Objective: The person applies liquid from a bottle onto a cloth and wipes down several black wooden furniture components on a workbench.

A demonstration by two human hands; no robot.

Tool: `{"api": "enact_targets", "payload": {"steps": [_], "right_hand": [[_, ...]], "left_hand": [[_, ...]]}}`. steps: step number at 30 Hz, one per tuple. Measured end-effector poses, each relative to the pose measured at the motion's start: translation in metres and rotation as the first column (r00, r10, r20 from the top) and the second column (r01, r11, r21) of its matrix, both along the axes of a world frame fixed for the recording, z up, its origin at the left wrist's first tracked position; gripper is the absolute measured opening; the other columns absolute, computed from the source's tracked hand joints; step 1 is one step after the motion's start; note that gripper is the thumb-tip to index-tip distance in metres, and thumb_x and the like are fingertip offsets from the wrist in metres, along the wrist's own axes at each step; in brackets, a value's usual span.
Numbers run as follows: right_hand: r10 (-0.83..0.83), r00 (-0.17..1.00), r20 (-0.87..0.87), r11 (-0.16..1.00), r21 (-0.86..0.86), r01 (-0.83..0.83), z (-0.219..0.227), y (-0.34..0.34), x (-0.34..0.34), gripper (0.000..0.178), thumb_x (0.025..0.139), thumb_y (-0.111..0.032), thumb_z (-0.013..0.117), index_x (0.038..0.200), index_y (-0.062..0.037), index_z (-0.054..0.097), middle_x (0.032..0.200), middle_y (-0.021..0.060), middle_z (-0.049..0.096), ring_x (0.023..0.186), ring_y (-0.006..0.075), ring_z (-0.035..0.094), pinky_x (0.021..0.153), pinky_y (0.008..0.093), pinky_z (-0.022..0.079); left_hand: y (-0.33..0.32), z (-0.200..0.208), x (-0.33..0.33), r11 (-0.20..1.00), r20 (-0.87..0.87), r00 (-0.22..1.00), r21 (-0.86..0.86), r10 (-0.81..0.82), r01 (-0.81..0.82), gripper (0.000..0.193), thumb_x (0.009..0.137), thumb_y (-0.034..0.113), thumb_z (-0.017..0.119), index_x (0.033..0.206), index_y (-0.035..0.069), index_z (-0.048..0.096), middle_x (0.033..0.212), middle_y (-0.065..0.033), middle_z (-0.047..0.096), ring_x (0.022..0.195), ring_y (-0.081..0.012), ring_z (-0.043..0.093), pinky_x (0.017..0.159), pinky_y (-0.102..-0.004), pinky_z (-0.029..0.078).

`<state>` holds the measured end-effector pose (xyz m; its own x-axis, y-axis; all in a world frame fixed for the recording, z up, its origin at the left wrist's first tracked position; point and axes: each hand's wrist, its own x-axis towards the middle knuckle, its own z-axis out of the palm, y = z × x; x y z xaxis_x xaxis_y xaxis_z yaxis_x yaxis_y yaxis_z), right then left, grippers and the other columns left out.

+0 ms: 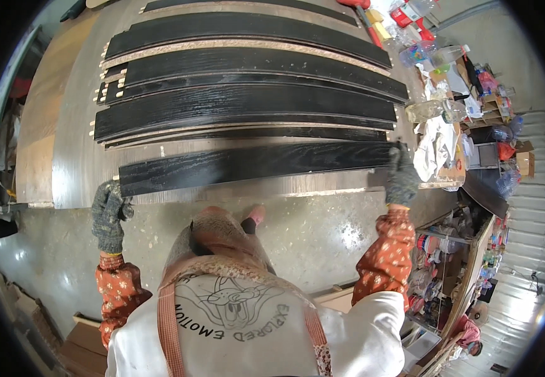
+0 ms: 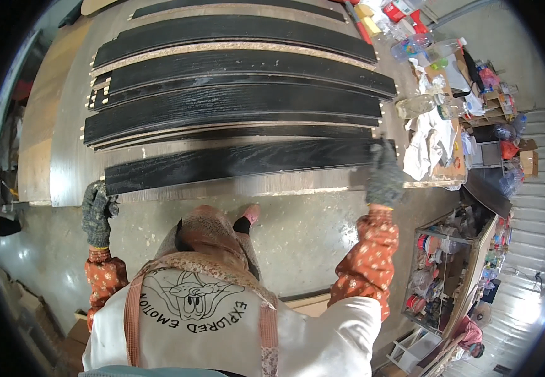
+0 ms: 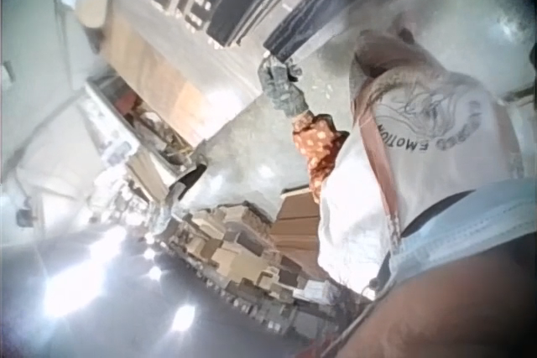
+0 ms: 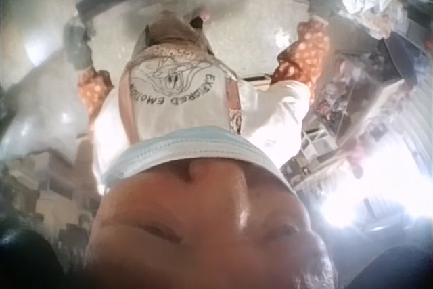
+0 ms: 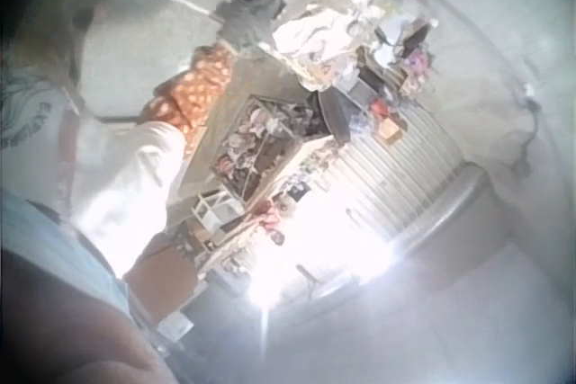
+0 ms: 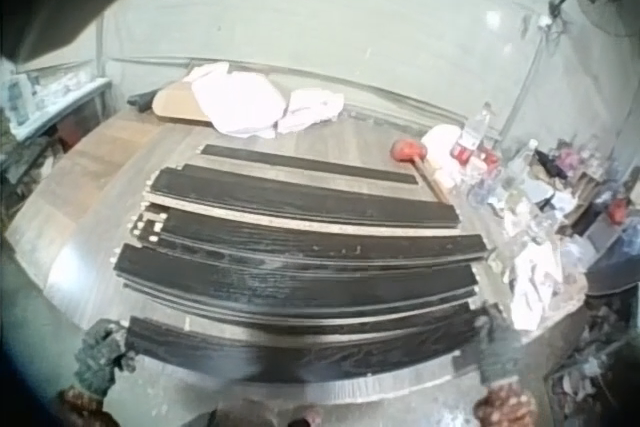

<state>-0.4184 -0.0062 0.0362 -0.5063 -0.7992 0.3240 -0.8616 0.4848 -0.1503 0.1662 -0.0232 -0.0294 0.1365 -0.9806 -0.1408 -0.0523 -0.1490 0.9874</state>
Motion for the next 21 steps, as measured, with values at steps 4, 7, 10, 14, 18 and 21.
{"api": "enact_targets", "payload": {"steps": [4,7,10,14,18,21], "right_hand": [[0.087,0.996,-0.025,0.995,-0.037,-0.088,-0.033,-0.004,-0.021,0.035,0.094,-0.035,0.049,0.119,-0.0120,0.059,0.099,0.0166,0.067,0.086,0.0365,0.063,0.076,0.0441,0.049],[-0.205,0.968,-0.147,0.925,0.295,0.241,-0.013,-0.001,-0.031,0.036,0.095,-0.037,0.042,0.119,-0.0145,0.058,0.091,0.0183,0.068,0.081,0.0377,0.065,0.069,0.0480,0.049],[0.028,0.974,-0.223,0.951,0.307,0.043,-0.030,-0.013,0.017,0.032,0.096,-0.037,0.042,0.112,-0.0141,0.059,0.083,0.0165,0.068,0.074,0.0377,0.065,0.063,0.0473,0.050],[0.629,0.746,-0.218,0.772,0.057,-0.634,-0.011,-0.029,0.203,0.030,0.084,-0.015,0.058,0.113,-0.0110,0.059,0.061,0.0073,0.057,0.050,0.0251,0.056,0.049,0.0376,0.044],[0.282,0.527,-0.802,0.816,-0.089,-0.572,-0.051,-0.034,0.377,0.023,0.091,-0.022,0.051,0.108,-0.0087,0.059,0.067,0.0022,0.053,0.057,0.0169,0.054,0.046,0.0368,0.041],[0.625,0.537,-0.567,0.701,0.104,-0.706,-0.037,-0.033,0.405,0.020,0.089,-0.024,0.055,0.102,-0.0096,0.059,0.073,0.0032,0.059,0.061,0.0153,0.056,0.048,0.0374,0.044]], "left_hand": [[0.000,0.016,-0.007,0.998,0.030,0.999,0.054,0.030,-0.031,0.032,0.092,0.024,0.057,0.116,0.003,0.056,0.078,-0.0011,0.061,0.054,-0.0059,0.051,0.047,-0.0194,0.040],[-0.005,0.021,-0.015,0.998,-0.005,1.000,0.061,0.003,-0.003,0.031,0.092,0.022,0.057,0.115,0.002,0.057,0.077,-0.0014,0.062,0.055,-0.0066,0.052,0.049,-0.0197,0.041],[-0.006,0.018,-0.009,0.998,-0.036,0.999,0.051,-0.027,0.029,0.029,0.091,0.020,0.058,0.113,0.002,0.058,0.076,-0.0017,0.062,0.056,-0.0069,0.053,0.050,-0.0200,0.042],[-0.001,0.011,-0.006,0.997,-0.123,0.992,0.075,-0.009,0.018,0.028,0.091,0.019,0.058,0.114,0.002,0.057,0.076,-0.0016,0.062,0.056,-0.0068,0.053,0.050,-0.0205,0.043],[-0.006,0.019,-0.015,0.997,-0.189,0.980,0.038,-0.066,0.074,0.026,0.091,0.019,0.059,0.112,0.002,0.059,0.076,-0.0019,0.061,0.056,-0.0068,0.052,0.050,-0.0201,0.042],[-0.009,0.017,-0.011,0.999,-0.188,0.982,-0.022,-0.027,0.023,0.023,0.092,0.016,0.058,0.109,0.002,0.060,0.077,-0.0016,0.060,0.056,-0.0068,0.050,0.050,-0.0213,0.042]]}}
